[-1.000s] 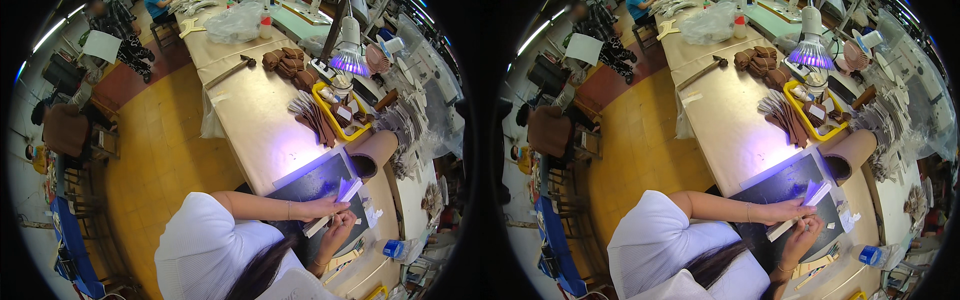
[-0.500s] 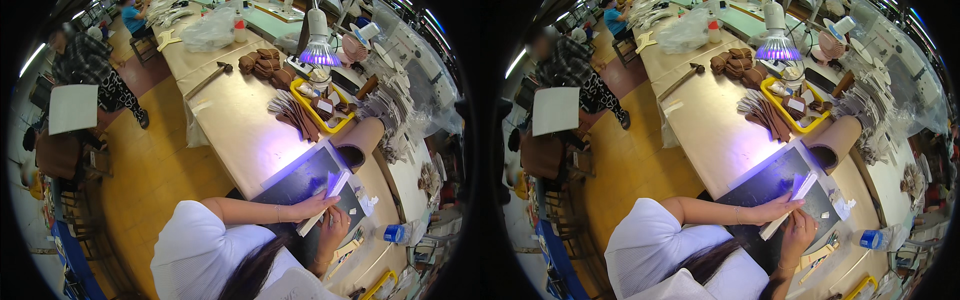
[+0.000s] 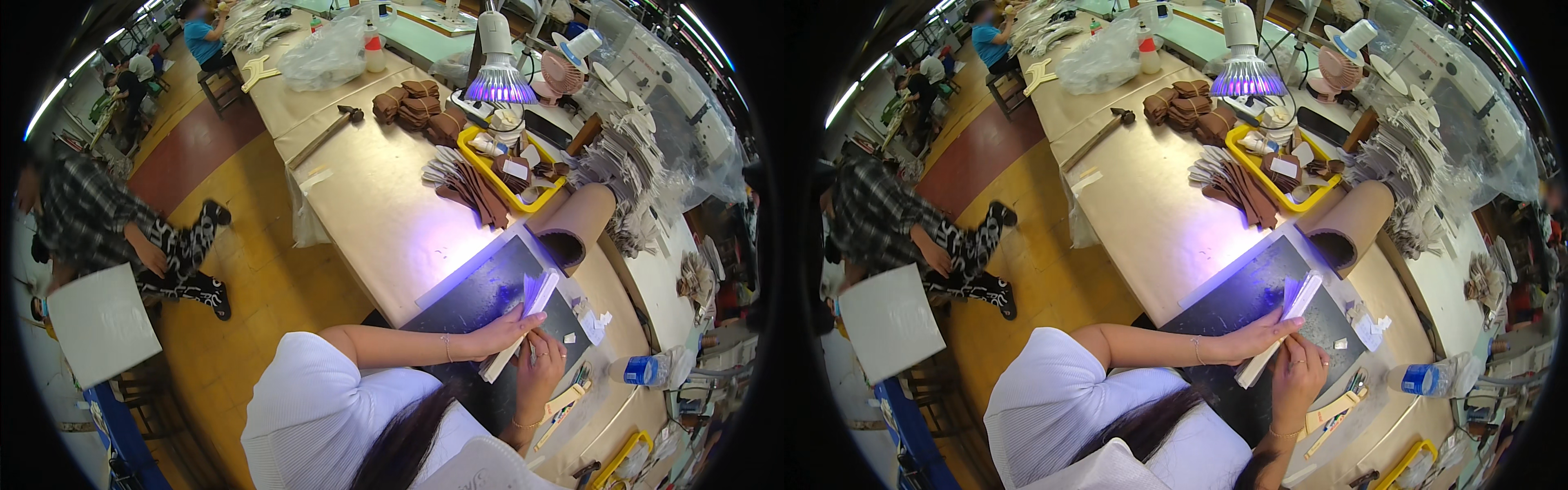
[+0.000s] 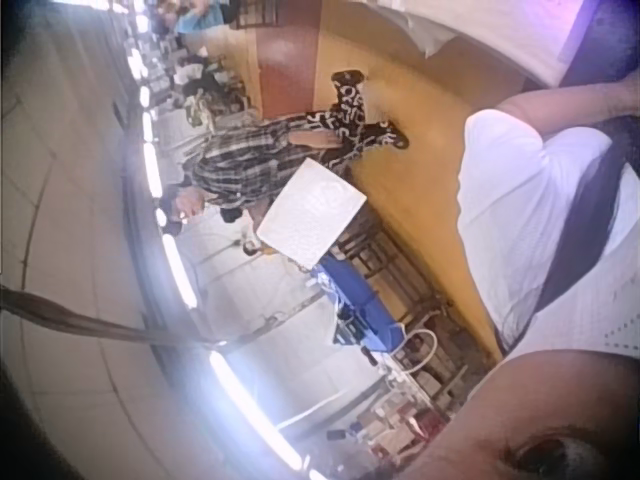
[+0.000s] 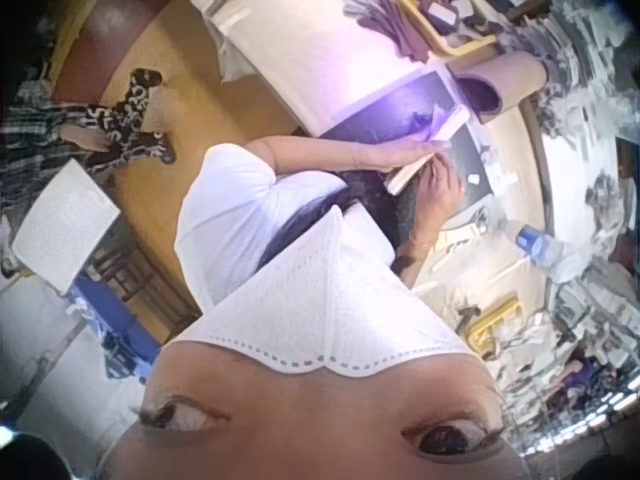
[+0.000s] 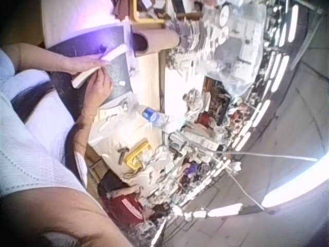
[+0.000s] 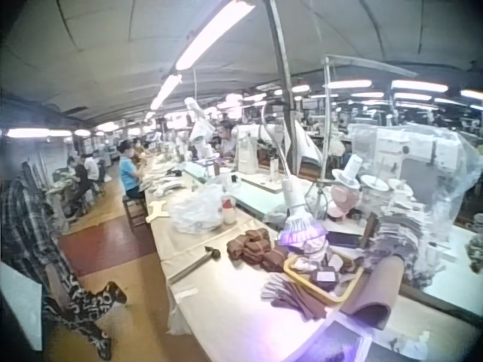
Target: The person marks white fabric pieces with a pen on a black cutting mat, then stacks them. She also handles and folds white fabric strips.
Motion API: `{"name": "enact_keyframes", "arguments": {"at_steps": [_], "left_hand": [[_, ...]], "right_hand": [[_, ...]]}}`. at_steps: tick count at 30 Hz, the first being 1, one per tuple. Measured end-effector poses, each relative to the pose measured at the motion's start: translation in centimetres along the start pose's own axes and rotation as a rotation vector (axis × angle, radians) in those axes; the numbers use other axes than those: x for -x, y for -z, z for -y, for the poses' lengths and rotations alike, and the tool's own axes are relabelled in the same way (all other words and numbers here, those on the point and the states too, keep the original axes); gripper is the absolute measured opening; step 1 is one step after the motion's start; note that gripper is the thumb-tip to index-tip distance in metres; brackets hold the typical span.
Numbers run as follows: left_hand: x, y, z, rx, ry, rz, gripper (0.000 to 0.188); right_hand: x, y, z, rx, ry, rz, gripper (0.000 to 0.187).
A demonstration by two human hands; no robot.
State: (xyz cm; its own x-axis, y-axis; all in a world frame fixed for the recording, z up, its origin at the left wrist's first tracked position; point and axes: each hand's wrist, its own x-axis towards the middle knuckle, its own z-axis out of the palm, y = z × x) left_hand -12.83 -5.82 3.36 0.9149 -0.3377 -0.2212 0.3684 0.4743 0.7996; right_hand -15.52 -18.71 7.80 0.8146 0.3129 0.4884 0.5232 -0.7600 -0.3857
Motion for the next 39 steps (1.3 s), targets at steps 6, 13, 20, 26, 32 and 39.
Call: {"name": "enact_keyframes", "arguments": {"at_steps": [6, 13, 20, 26, 32, 39], "left_hand": [[0.1, -0.4, -1.1, 0.171, 0.070, 0.024, 0.057], [0.2, -0.6, -1.8, 0.376, 0.166, 0.101, 0.043], [-1.3, 1.3, -3.0, 0.281, -0.143, -0.127, 0.043], [-2.3, 4.3, -7.7, 0.532, -0.242, -0.298, 0.044], [-1.3, 6.0, -10.3, 0.416, -0.321, -0.102, 0.047], [0.5, 8.3, -13.0, 0.193, -0.369, -0.138, 0.049]], "right_hand": [[0.4, -0.7, 0.1, -0.194, -0.149, -0.110, 0.020], [0.8, -0.9, -1.2, -0.930, -0.162, -0.169, 0.014], [1.3, 0.1, -0.4, -0.887, -0.159, 0.003, 0.024], [2.7, 0.4, 0.6, -0.646, -0.067, 0.044, 0.017], [2.9, 0.6, 2.0, -0.521, -0.125, 0.016, 0.012], [3.3, 2.1, 0.6, -0.448, -0.357, 0.054, 0.010]]}}
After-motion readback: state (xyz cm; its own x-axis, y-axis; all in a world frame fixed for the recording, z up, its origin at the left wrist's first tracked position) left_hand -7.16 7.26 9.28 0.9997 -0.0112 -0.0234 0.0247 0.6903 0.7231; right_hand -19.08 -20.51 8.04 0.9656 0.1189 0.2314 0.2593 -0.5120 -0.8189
